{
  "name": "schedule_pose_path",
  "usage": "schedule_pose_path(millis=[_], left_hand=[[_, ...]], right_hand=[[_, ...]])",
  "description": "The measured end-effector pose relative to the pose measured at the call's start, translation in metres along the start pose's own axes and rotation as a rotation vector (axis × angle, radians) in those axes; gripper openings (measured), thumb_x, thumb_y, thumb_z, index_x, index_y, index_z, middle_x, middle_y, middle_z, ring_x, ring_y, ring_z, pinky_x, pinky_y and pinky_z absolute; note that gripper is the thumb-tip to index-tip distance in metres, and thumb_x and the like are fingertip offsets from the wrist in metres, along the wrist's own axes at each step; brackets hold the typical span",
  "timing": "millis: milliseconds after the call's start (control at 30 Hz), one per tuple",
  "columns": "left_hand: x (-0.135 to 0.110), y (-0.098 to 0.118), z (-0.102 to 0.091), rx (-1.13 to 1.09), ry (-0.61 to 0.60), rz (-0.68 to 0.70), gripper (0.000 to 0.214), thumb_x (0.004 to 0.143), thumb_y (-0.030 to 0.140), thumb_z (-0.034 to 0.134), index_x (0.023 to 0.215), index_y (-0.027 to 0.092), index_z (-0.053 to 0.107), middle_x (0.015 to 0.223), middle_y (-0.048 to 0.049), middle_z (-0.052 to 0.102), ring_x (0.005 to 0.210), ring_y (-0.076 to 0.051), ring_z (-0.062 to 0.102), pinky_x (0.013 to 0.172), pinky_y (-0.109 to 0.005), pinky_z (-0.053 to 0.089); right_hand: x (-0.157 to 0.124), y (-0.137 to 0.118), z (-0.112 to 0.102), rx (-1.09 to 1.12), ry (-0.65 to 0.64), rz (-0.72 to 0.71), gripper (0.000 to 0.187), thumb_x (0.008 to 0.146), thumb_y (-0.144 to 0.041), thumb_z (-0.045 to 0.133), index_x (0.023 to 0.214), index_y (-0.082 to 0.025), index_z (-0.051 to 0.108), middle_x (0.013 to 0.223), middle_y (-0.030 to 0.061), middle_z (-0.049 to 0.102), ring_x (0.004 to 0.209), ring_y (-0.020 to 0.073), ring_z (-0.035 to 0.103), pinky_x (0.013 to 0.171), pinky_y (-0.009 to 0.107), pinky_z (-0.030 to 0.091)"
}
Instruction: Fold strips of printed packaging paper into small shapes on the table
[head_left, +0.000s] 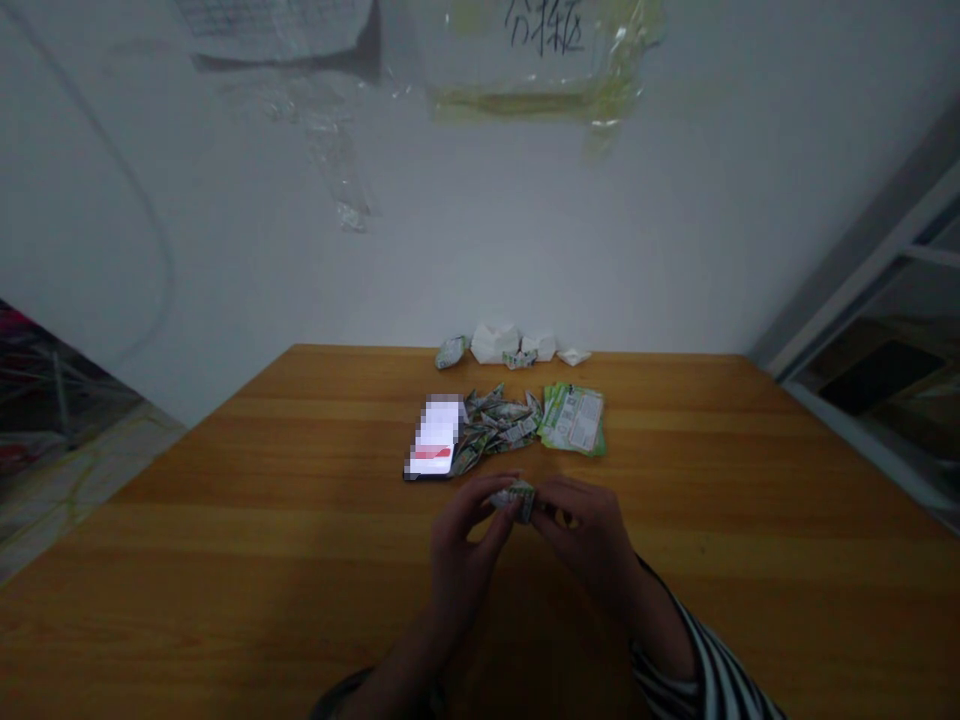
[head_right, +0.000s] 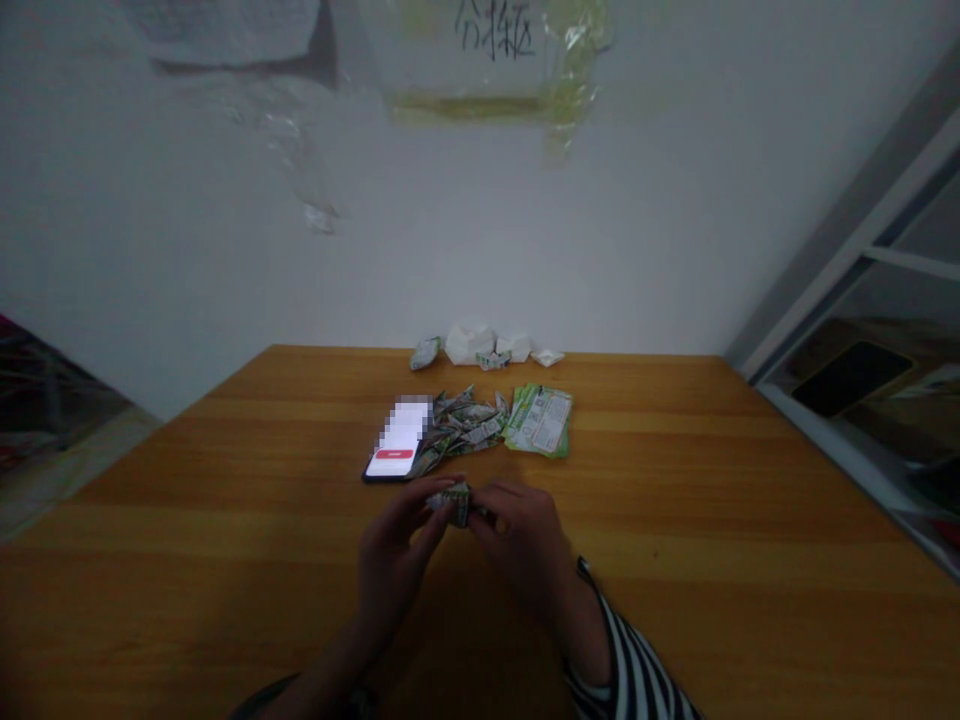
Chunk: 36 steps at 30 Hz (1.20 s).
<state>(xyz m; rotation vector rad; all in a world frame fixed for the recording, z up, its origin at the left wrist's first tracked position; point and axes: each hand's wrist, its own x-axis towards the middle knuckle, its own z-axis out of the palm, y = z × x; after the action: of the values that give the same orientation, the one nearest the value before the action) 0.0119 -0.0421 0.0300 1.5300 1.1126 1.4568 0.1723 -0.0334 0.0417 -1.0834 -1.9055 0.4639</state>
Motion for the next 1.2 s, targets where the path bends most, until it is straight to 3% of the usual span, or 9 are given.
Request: schedule_pose_path(millis=[1200], left_hand=[[-0.0008,-0.0008,0.0008,-0.022,-0.004,-0.028,0.020,0.081,0.021,0.068,0.101,0.023,0.066,0.107,-0.0058,0.072,0.099,-0.020,0.068,0.081,-0.031,0.059]], right_hand=[[-0.0005,-0.0043,-0.0005,-0.029,-0.007,0.002,0.013,0.082,-0.010,0.062,0.075,-0.020,0.068,0.066,0.0004,0.065,0.057,0.0135,0.056,0.054,0.023,0.038]])
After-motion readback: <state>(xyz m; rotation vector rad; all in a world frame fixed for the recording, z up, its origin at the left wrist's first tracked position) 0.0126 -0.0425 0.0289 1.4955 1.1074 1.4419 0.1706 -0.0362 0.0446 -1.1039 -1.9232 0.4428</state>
